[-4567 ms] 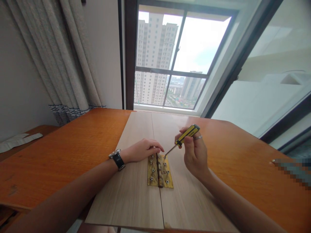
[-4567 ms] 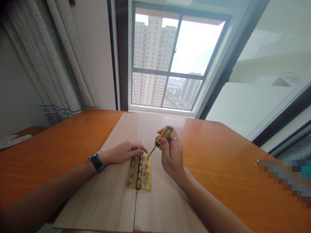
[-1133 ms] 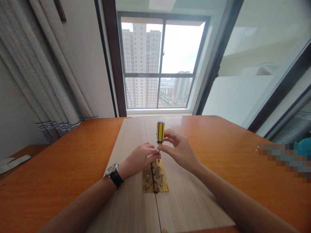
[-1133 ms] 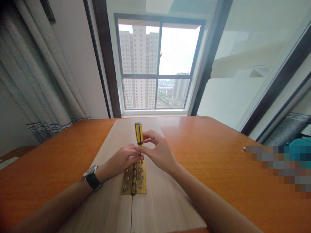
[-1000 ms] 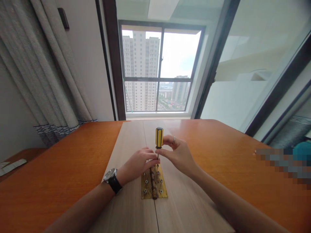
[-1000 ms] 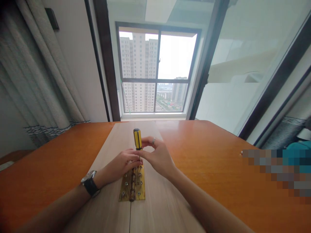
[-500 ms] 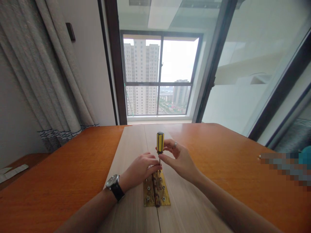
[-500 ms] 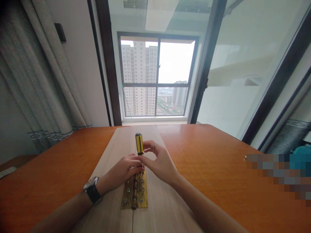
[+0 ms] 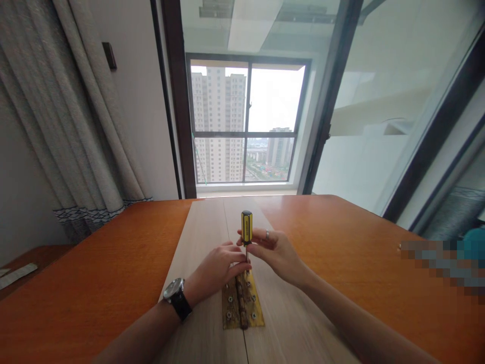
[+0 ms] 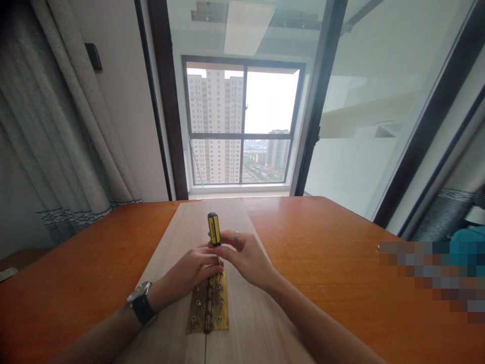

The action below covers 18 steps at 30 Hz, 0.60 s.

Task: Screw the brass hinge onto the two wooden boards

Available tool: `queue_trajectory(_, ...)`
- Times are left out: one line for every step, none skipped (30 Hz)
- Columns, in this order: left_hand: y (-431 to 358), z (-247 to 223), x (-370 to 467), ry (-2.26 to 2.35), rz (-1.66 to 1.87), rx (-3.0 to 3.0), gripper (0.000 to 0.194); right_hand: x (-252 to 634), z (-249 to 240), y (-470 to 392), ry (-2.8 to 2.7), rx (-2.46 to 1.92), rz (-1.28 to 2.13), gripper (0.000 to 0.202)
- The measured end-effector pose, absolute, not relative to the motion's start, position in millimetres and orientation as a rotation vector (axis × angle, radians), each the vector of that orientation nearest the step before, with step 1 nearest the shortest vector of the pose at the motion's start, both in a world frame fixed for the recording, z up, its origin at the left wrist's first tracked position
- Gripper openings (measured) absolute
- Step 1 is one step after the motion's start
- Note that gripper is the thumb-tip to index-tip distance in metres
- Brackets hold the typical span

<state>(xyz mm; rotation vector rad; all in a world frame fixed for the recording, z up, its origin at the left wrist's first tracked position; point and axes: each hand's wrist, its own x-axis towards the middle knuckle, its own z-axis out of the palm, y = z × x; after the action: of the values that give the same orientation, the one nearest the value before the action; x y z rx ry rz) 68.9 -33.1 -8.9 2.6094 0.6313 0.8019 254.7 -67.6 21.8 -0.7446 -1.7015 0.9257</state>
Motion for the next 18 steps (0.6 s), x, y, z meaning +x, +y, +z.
queue_trajectory(-33, -9, 69, 0.628, 0.798, 2.608, 0.032, 254, 22, -68, -1.698, -0.743, 0.935, 0.026)
queue_trajectory(-33, -9, 69, 0.628, 0.798, 2.607, 0.032, 254, 21, -68, -1.693, -0.745, 0.932, 0.026)
queue_trajectory(-33, -9, 69, 0.63, 0.8, 2.608, 0.031, 253, 20, -67, -1.683, -0.752, 0.925, 0.027)
queue_trajectory(-33, -8, 69, 0.633, 0.801, 2.61, 0.031, 252, 18, -66, -1.664, -0.765, 0.92, 0.027)
queue_trajectory(-33, -8, 69, 0.638, 0.805, 2.614, 0.03, 251, 16, -65, -1.634, -0.781, 0.917, 0.029)
queue_trajectory(-33, -8, 69, 0.646, 0.808, 2.618, 0.029, 250, 14, -63, -1.598, -0.8, 0.92, 0.03)
queue_trajectory(-33, -9, 69, 0.655, 0.811, 2.622, 0.029, 250, 12, -62, -1.563, -0.819, 0.926, 0.03)
queue_trajectory(-33, -9, 69, 0.661, 0.813, 2.625, 0.028, 249, 10, -61, -1.534, -0.839, 0.935, 0.029)
queue_trajectory(-32, -9, 69, 0.662, 0.817, 2.626, 0.028, 248, 9, -60, -1.514, -0.853, 0.943, 0.027)
queue_trajectory(-32, -10, 69, 0.657, 0.823, 2.625, 0.029, 248, 8, -60, -1.501, -0.856, 0.953, 0.025)
queue_trajectory(-32, -10, 70, 0.65, 0.83, 2.621, 0.029, 248, 9, -60, -1.499, -0.847, 0.966, 0.025)
queue_trajectory(-32, -11, 70, 0.643, 0.835, 2.619, 0.03, 248, 9, -60, -1.508, -0.827, 0.981, 0.024)
queue_trajectory(-32, -11, 70, 0.641, 0.838, 2.619, 0.03, 248, 11, -61, -1.525, -0.799, 1.0, 0.023)
queue_trajectory(-32, -11, 70, 0.647, 0.838, 2.621, 0.031, 248, 12, -63, -1.544, -0.769, 1.02, 0.023)
queue_trajectory(-33, -11, 70, 0.66, 0.836, 2.624, 0.031, 248, 14, -64, -1.567, -0.742, 1.041, 0.023)
queue_trajectory(-33, -11, 70, 0.677, 0.835, 2.629, 0.03, 249, 15, -65, -1.59, -0.72, 1.064, 0.023)
queue_trajectory(-34, -11, 70, 0.693, 0.835, 2.633, 0.03, 249, 16, -66, -1.609, -0.701, 1.083, 0.024)
queue_trajectory(-34, -11, 69, 0.706, 0.838, 2.635, 0.029, 249, 16, -66, -1.621, -0.686, 1.098, 0.024)
